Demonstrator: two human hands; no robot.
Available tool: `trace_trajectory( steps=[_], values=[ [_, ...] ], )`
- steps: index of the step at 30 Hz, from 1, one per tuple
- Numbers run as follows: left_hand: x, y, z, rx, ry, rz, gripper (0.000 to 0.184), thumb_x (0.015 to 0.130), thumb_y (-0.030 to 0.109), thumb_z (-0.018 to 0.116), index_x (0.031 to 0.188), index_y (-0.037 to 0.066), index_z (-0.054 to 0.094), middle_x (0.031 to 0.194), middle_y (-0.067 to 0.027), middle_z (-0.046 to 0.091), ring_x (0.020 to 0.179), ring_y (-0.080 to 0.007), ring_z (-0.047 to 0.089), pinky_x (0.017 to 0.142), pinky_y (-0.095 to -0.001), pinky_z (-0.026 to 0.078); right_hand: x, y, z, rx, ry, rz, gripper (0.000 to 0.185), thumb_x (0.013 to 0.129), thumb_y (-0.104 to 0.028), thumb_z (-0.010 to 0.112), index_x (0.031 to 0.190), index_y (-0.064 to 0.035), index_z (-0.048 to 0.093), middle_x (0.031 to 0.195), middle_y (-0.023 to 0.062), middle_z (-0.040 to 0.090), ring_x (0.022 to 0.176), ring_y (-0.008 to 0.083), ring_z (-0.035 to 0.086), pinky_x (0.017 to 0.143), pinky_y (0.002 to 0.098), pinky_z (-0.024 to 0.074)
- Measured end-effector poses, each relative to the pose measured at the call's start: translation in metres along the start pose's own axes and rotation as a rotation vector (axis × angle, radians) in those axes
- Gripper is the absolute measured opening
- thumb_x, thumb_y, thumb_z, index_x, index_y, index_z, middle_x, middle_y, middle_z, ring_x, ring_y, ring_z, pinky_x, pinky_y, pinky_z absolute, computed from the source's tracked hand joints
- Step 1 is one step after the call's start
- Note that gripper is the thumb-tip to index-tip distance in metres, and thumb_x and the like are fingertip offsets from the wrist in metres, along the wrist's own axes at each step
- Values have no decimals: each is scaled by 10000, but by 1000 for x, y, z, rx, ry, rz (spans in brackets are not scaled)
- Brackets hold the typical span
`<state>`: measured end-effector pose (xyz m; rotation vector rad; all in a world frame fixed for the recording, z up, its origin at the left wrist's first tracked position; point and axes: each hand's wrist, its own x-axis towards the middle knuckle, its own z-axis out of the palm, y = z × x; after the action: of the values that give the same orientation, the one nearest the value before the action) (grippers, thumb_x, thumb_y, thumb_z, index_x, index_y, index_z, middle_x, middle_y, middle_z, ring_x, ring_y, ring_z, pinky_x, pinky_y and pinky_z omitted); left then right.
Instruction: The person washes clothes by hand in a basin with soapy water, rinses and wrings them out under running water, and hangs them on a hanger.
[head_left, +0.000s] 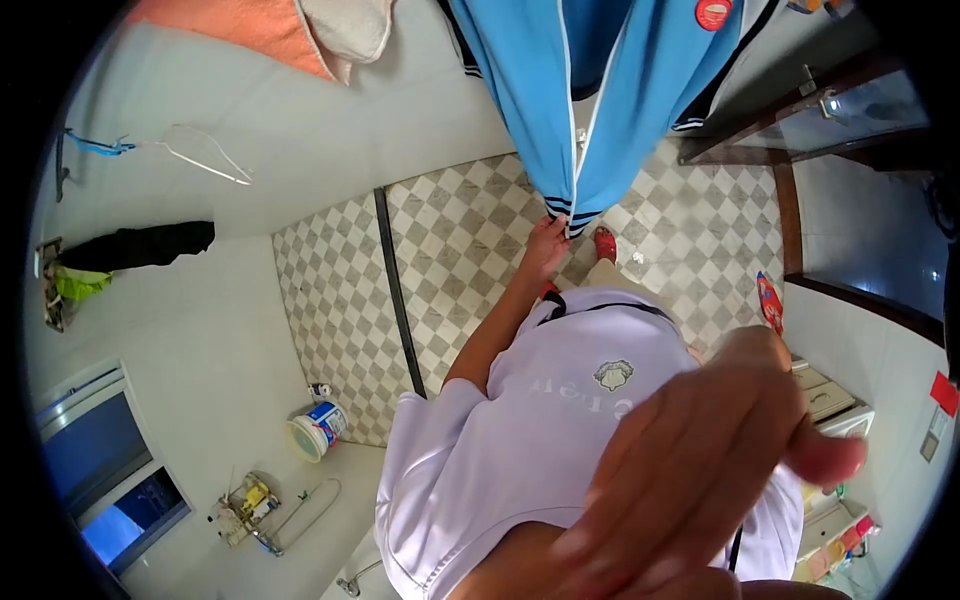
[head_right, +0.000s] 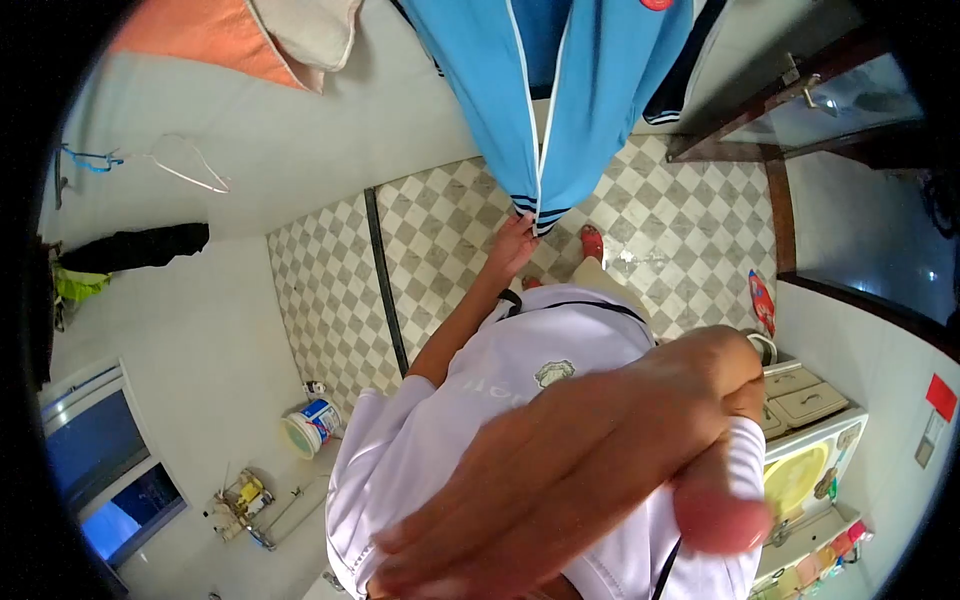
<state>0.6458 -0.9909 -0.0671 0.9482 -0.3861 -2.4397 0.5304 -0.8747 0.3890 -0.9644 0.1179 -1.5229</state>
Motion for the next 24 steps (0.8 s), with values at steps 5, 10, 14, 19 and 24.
trace_trajectory(
  steps=[5,10,14,19,24],
  values=[
    [6,-2,-1,-42,-1,-46,129,900,146,586,1001,106,517,913,-16,622,812,-146,599,689,-312,462,-7,-10,-28,-142,-61,-236,443,938,-451,410,1015,-62,608,788,95,529,774,190,566,759,295,490],
    [15,-1,5,-10,-134,43,160,914,182,568,1010,66,512,955,-34,626,854,-158,609,731,-318,478,-12,-21,-14,-300,-131,-501,370,949,-392,409,1107,-96,565,854,63,515,826,163,538,801,312,469],
    [6,-8,8,-15,-84,63,141,912,167,568,1012,75,530,956,-26,639,835,-148,620,714,-292,482,-5,-24,-9,-373,-135,-682,338,957,-346,409,1180,-123,530,906,36,504,867,142,516,835,325,453],
    [28,-8,2,-38,-75,35,86,898,145,588,966,101,558,904,-3,647,810,-133,622,689,-287,487,7,-25,0,-430,-190,-925,340,967,-288,408,1271,-157,487,972,4,491,919,115,488,877,341,433],
    [25,-1,18,35,49,-12,85,886,159,607,945,121,558,843,15,632,772,-122,606,669,-284,473,-22,-23,-9,-622,-483,-1243,444,977,-257,406,1416,-235,341,1120,10,459,1099,76,375,961,558,318]
  ],
)
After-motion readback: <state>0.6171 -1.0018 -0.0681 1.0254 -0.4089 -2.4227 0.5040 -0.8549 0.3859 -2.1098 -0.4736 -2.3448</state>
